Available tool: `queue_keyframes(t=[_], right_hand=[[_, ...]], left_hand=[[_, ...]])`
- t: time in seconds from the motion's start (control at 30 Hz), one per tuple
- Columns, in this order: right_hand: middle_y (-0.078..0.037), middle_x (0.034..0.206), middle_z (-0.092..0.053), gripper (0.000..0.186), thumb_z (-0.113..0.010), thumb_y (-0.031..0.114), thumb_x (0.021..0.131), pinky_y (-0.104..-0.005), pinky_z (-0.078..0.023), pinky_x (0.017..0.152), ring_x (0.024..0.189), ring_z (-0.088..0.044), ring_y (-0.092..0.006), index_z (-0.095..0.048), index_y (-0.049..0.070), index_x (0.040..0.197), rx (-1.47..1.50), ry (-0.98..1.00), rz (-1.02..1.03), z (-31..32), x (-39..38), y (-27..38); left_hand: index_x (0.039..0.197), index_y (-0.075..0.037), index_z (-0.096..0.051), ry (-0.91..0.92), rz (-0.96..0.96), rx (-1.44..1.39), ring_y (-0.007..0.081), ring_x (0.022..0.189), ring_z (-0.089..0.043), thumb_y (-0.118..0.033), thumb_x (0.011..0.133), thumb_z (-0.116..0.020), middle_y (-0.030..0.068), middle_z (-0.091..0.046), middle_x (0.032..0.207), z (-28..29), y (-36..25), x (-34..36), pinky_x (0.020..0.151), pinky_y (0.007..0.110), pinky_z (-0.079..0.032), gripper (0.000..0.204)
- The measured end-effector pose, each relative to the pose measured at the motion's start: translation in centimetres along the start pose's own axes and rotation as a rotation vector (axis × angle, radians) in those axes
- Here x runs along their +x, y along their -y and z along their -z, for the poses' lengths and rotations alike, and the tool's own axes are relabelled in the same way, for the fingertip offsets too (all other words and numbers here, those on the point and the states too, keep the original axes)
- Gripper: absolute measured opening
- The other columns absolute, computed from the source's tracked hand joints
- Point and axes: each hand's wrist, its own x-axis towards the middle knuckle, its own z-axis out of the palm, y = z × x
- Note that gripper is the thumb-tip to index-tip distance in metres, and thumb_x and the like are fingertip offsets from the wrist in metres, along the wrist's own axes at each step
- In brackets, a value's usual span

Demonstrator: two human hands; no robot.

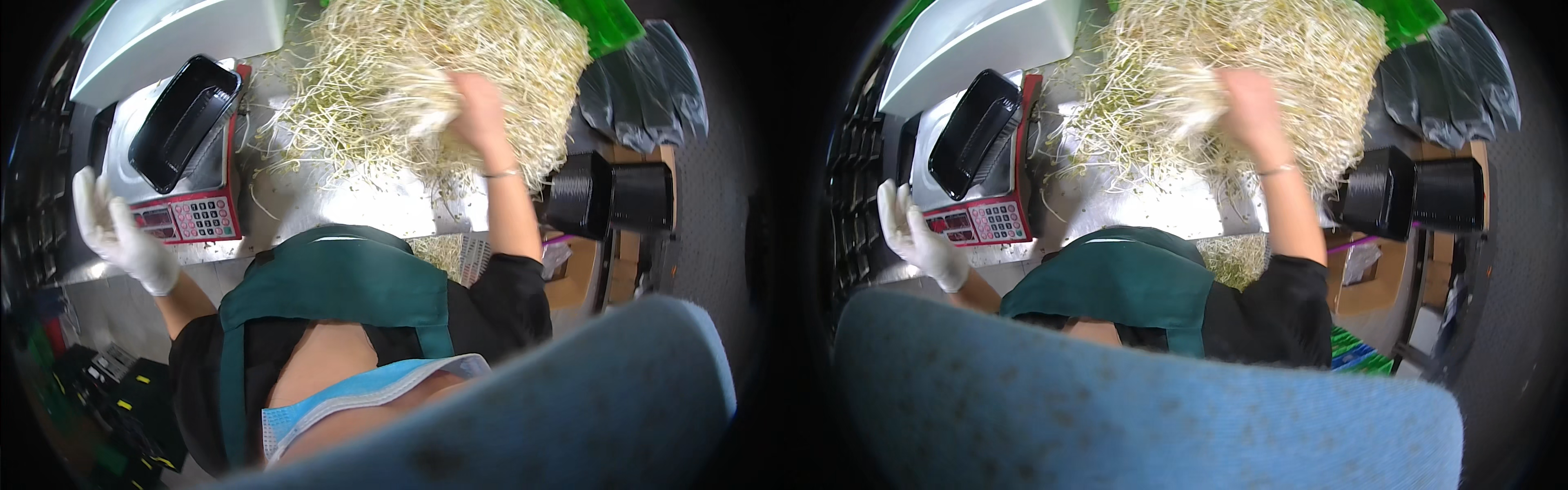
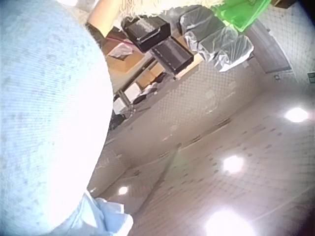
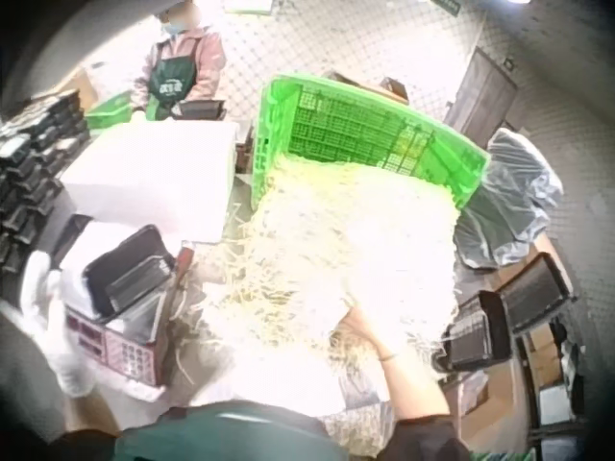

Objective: The person scoops bean sprouts from a green basket into a black plastic tray on a digital scale. They adjust the amount to reach a target weight, then move the filled tray aside and repeat the process with a new tray.

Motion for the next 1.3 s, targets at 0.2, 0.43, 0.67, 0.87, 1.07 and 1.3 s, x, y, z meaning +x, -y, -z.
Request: queue_keyframes(t=[0.2, 0.43, 0.67, 0.87, 1.07, 1.3], right_hand=[[-0.017, 0.129, -0.044, 0.072, -0.078, 0.027, 0.06, -0.0464, -0.032, 0.099, 0.12, -0.039, -0.0337, -0.049, 0.008, 0.123, 0.065, 0.099, -0.051, -8.2, -2.6, 8.8], [-0.026, 0.125, -0.047, 0.075, -0.067, 0.041, 0.073, -0.0446, -0.029, 0.101, 0.119, -0.042, -0.0379, -0.042, -0.006, 0.126, -0.067, -0.224, -1.016, -1.3, -25.9, -6.0], [-0.023, 0.112, -0.058, 0.057, -0.067, 0.037, 0.075, -0.0378, -0.04, 0.095, 0.105, -0.056, -0.0331, -0.054, 0.0, 0.116, 0.086, 0.068, -0.965, -3.5, -22.3, -4.6], [-0.016, 0.113, -0.057, 0.072, -0.078, 0.034, 0.062, -0.0416, -0.043, 0.085, 0.102, -0.054, -0.0331, -0.047, 0.004, 0.121, -0.93, -0.289, -0.712, 11.5, -20.5, -7.8], [-0.02, 0.091, -0.065, 0.051, -0.064, 0.047, 0.074, -0.0452, -0.05, 0.076, 0.089, -0.062, -0.0382, -0.061, 0.005, 0.102, -0.709, 0.162, -1.292, 12.5, -22.3, -8.1], [-0.02, 0.082, -0.066, 0.048, -0.067, 0.042, 0.073, -0.045, -0.05, 0.071, 0.081, -0.063, -0.0376, -0.062, 0.006, 0.104, -0.564, 0.315, -1.216, 11.1, -20.3, 5.3]], left_hand=[[0.135, 0.003, -0.031, 1.095, -0.166, -0.013, 0.0334, 0.128, -0.034, -0.008, 0.067, -0.07, 0.0215, -0.035, 0.137, -9.4, 1.5, -9.9, 0.106, 0.038, -0.026, 0.079], [0.144, -0.008, -0.013, 1.338, -0.281, 0.48, 0.0365, 0.134, -0.018, -0.022, 0.054, -0.081, 0.0186, -0.017, 0.146, -9.0, 5.4, -12.4, 0.108, 0.051, -0.014, 0.113], [0.144, -0.009, -0.012, 1.232, -0.507, 0.518, 0.0374, 0.133, -0.019, -0.026, 0.052, -0.082, 0.0221, -0.015, 0.146, -16.7, 6.6, -10.9, 0.108, 0.049, -0.018, 0.117], [0.143, -0.006, -0.011, 1.415, -0.376, 0.427, 0.0345, 0.124, -0.036, -0.023, 0.052, -0.08, 0.0213, -0.039, 0.132, -20.5, 9.3, -11.2, 0.104, 0.047, -0.026, 0.116], [0.134, -0.004, -0.033, 1.308, -0.299, 0.521, 0.0318, 0.091, -0.056, -0.011, 0.066, -0.063, 0.0159, -0.056, 0.099, -18.5, 7.1, -12.5, 0.081, 0.038, -0.045, 0.075], [0.144, -0.007, -0.006, 1.273, -0.245, 0.57, 0.0408, 0.134, -0.017, -0.028, 0.051, -0.081, 0.0241, -0.015, 0.146, -13.9, 9.3, -11.7, 0.107, 0.051, -0.013, 0.122]])
